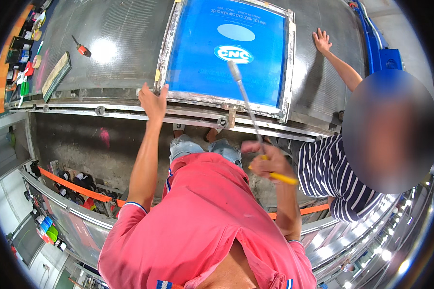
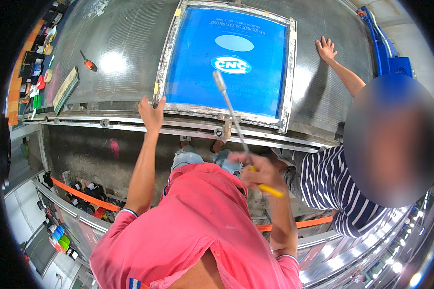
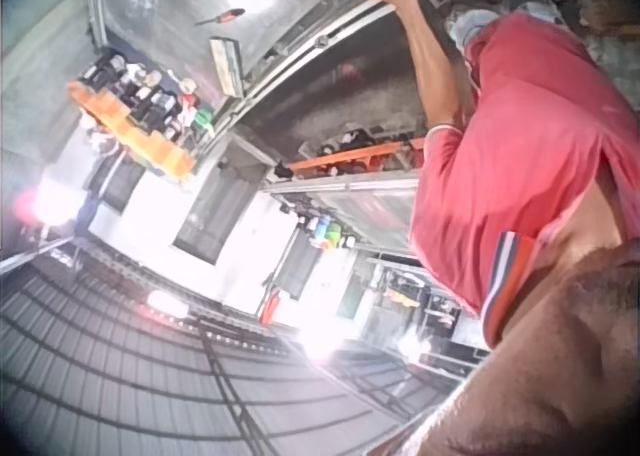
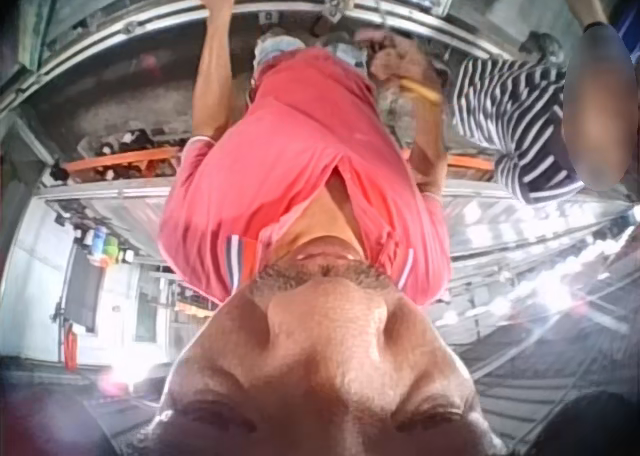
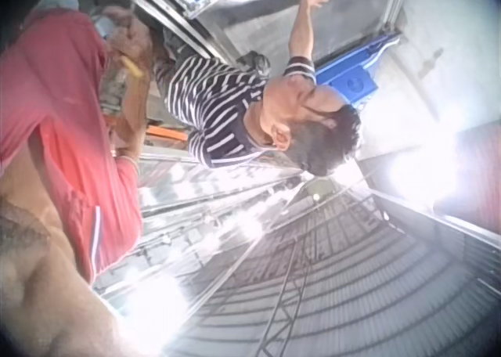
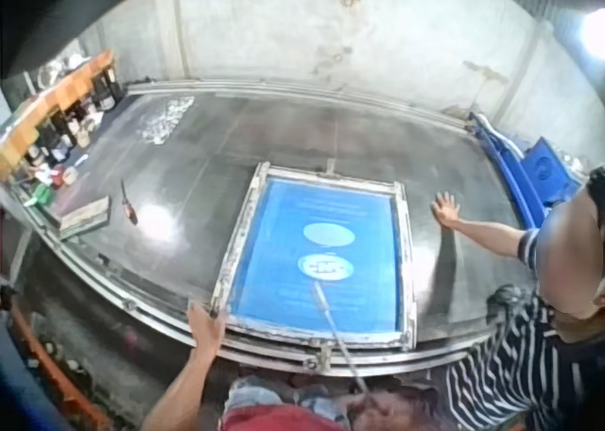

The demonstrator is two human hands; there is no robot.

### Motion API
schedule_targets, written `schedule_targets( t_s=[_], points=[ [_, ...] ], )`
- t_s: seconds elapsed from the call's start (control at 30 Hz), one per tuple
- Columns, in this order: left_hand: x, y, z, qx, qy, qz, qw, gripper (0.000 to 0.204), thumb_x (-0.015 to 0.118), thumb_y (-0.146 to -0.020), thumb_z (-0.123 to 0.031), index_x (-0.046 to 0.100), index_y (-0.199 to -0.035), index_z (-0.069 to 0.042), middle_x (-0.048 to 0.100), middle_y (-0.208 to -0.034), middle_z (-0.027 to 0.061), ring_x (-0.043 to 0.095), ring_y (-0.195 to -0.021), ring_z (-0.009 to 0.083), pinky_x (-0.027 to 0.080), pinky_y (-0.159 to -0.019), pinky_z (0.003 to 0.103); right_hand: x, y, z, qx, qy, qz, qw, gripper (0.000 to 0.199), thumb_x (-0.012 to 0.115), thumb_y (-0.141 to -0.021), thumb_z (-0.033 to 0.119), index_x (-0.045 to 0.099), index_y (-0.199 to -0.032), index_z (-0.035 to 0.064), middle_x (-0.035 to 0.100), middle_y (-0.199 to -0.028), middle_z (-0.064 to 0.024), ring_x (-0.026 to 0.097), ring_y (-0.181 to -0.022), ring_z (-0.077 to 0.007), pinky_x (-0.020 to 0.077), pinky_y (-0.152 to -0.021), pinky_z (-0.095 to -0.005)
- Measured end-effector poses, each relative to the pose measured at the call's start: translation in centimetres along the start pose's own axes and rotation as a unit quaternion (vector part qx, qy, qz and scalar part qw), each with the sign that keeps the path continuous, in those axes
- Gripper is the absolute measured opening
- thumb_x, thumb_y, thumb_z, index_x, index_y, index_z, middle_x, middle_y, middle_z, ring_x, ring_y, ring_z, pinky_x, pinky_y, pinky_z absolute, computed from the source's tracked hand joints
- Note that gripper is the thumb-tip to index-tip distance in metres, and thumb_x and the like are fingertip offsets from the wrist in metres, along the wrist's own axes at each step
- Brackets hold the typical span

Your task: The person places a blue CNC-branded panel into a metal frame on a workbench, then uses a screwdriver and a yellow plastic tool to secure the panel edges. A coworker assists by holding the frame and handing tools.

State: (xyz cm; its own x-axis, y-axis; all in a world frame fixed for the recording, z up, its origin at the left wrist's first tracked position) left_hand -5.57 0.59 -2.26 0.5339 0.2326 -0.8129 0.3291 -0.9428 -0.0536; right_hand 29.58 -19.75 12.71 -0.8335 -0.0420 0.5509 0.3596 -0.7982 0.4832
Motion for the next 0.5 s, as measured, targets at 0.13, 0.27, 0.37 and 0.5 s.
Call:
schedule_targets(
  t_s=[0.13,0.27,0.37,0.5],
  points=[
    [-0.3,-2.6,-0.7,-0.003,-0.051,0.016,0.999,0.075,0.076,-0.086,-0.053,0.056,-0.134,0.002,0.053,-0.134,0.0215,0.044,-0.129,0.0403,0.034,-0.107,0.058,-6.6,-3.5,-0.8,-0.043,0.403,-0.145,0.902,0.018,0.075,-0.095,0.021,0.066,-0.097,0.0053,0.059,-0.069,-0.0053,0.053,-0.057,-0.0131,0.0412,-0.052,-0.0277],
    [-1.2,-4.1,-4.4,0.113,-0.056,-0.047,0.991,0.062,0.078,-0.087,-0.042,0.06,-0.129,0.0,0.052,-0.133,0.018,0.043,-0.13,0.0376,0.036,-0.107,0.053,-15.0,-6.5,6.9,-0.159,0.696,-0.327,0.619,0.04,0.093,-0.071,0.029,0.064,-0.075,0.002,0.063,-0.084,-0.0085,0.059,-0.08,-0.0254,0.0476,-0.068,-0.0432],
    [3.8,-5.5,-13.2,0.315,0.002,0.01,0.949,0.05,0.08,-0.086,-0.037,0.067,-0.12,-0.003,0.058,-0.132,0.0161,0.047,-0.129,0.0399,0.037,-0.108,0.053,-21.2,-5.2,8.6,-0.176,0.659,-0.436,0.586,0.041,0.093,-0.069,0.028,0.063,-0.07,-0.0004,0.066,-0.111,-0.014,0.059,-0.105,-0.0332,0.0491,-0.089,-0.0459],
    [8.4,-0.4,-16.7,0.34,-0.056,0.15,0.927,0.068,0.076,-0.082,-0.06,0.066,-0.131,-0.012,0.046,-0.151,0.0162,0.034,-0.145,0.0422,0.024,-0.116,0.068,-25.0,-9.5,7.1,-0.127,0.641,-0.461,0.6,0.04,0.085,-0.083,0.024,0.062,-0.069,-0.0047,0.059,-0.133,-0.0183,0.06,-0.113,-0.034,0.0512,-0.089,-0.044]
  ],
)
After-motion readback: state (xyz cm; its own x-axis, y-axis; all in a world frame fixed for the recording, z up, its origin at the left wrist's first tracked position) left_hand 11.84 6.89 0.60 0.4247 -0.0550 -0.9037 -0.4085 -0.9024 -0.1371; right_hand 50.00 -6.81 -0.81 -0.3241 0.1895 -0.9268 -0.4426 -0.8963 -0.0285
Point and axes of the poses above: each hand's wrist, its own y-axis away from the middle knuckle, its own x-axis out of the palm, z = x × y, the point moved 9 cm from there along -y, towards the middle knuckle
